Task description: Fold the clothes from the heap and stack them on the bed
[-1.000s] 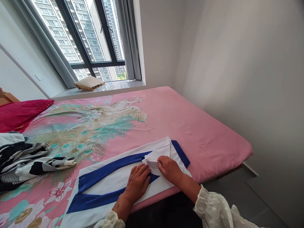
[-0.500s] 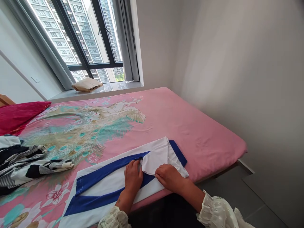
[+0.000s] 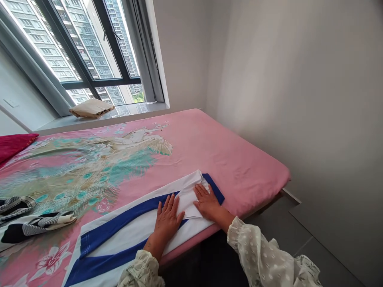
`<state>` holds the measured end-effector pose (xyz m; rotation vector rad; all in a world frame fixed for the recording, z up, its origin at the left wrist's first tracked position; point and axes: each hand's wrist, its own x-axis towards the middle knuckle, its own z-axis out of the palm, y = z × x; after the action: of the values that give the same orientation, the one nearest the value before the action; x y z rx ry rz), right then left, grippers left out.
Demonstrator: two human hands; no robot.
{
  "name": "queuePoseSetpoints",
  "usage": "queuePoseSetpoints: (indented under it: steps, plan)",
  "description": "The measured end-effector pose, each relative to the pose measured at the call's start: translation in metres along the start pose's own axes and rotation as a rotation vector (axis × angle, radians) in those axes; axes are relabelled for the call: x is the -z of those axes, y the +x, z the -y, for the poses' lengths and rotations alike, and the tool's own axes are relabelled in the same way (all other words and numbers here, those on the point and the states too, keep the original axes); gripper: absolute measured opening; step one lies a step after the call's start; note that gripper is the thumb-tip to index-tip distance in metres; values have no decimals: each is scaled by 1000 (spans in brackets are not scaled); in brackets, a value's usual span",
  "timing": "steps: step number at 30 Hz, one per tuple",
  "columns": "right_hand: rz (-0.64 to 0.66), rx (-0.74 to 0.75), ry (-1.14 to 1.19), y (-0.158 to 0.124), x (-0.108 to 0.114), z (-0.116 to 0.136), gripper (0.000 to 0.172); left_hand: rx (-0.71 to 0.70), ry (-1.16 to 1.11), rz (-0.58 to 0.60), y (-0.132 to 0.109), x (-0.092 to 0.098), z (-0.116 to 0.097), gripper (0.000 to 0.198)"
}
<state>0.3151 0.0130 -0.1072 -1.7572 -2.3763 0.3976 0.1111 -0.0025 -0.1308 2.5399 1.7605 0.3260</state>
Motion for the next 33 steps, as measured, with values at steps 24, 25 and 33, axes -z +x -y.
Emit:
queuePoseSetpoints:
  steps: [24,25,33]
  plan:
    - [-228,170,157,-29,-8,67,61,123,64,-128,-53,22,8,53]
    - [-193,157,153,-27,-13,69,63,182,82,-96,-53,23,11,55]
    - [-116,169,120,-22,-13,62,64,433,239,175,-93,27,67,62]
